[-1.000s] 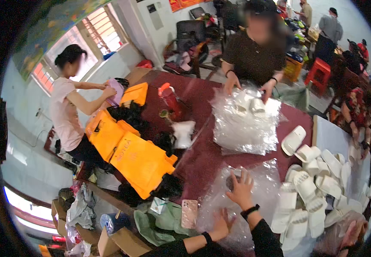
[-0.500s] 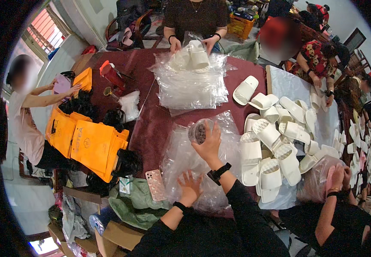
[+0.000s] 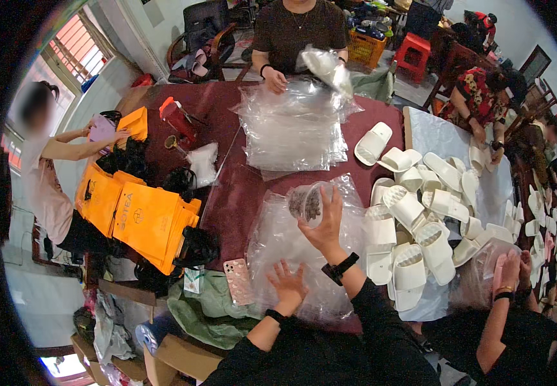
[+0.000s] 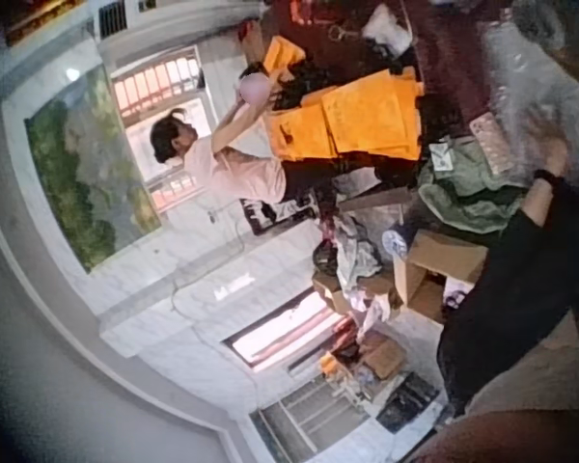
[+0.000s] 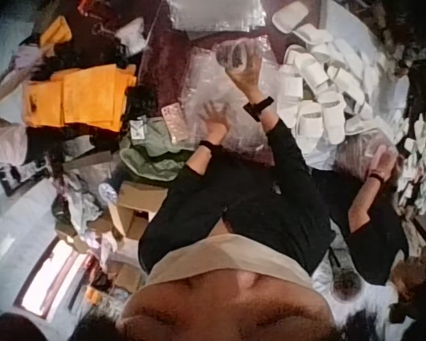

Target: Sorting and packing shoe components or slippers at a production table.

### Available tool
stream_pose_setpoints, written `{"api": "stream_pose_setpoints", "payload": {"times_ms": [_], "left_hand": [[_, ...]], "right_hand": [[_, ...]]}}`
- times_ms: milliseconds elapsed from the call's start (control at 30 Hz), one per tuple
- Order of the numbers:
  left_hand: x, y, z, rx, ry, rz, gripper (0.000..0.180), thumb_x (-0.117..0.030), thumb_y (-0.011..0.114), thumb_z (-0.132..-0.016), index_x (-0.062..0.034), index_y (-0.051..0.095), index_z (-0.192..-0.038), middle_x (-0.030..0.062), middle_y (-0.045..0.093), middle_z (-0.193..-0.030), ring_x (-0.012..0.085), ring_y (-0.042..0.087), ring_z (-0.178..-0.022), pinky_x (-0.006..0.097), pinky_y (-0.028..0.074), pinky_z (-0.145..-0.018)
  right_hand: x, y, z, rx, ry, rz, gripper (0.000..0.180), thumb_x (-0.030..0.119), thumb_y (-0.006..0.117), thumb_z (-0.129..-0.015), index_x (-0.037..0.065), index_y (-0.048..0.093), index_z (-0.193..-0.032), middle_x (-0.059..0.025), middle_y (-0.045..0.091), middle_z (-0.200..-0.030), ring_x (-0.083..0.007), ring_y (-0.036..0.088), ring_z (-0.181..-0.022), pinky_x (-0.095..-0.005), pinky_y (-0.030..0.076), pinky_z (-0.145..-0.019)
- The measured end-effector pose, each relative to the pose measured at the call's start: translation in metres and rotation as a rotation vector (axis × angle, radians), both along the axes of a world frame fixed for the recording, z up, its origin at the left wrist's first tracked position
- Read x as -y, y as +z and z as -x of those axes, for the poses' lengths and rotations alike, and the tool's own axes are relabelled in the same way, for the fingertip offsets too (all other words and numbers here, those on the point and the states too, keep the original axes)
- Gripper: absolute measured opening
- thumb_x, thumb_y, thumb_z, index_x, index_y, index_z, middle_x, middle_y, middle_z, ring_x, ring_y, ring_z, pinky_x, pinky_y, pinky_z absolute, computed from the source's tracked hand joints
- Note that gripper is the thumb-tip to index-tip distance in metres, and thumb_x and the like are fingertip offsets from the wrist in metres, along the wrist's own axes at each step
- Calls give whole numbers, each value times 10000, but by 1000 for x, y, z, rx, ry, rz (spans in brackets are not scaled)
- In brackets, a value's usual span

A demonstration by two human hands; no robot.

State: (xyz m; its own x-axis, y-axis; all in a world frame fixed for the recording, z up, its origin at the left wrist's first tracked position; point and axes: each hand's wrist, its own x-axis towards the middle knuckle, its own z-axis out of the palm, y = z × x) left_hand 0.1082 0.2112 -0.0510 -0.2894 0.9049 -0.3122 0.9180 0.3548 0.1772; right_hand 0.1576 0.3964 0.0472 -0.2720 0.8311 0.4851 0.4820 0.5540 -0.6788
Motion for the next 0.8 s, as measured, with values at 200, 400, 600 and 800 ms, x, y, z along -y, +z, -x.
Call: {"api": "stream_pose_setpoints", "payload": {"times_ms": [200, 400, 600, 800], "left_hand": [[-1, 6, 2, 16, 23, 100, 840, -479, 635, -675, -325, 203, -1379, 247, 1, -1433, 473, 4, -1300, 693, 31, -942], [4, 5, 11, 140, -2, 11, 854, -485, 633, -674, -299, 197, -1384, 252, -6, -1430, 482, -5, -1295, 711, 35, -927], [1, 7, 11, 72, -28, 20, 881, -509, 622, -672, -285, 164, -1390, 269, 22, -1422, 487, 34, -1290, 721, 69, -912], [23, 17, 17, 48, -252, -56, 765, -562, 541, -726, -234, 275, -1364, 245, 162, -1407, 483, 166, -1261, 707, 116, -909]], "right_hand": [[-6, -18, -6, 188, -56, -78, 890, 255, 726, -550, 183, 318, -1338, -240, 226, -1373, -473, 256, -1215, -537, 279, -950], [-11, -48, 27, 338, 100, 28, 862, 314, 758, -518, 253, 394, -1297, -234, 211, -1390, -465, 253, -1228, -562, 281, -944], [-9, -57, 66, 631, 145, 51, 911, 361, 752, -556, 251, 310, -1344, -226, 178, -1405, -416, 181, -1282, -551, 203, -1004], [9, -30, 33, 389, 246, 46, 807, 457, 652, -683, 239, 275, -1361, -185, 188, -1416, -375, 146, -1309, -575, 132, -1015]]}}
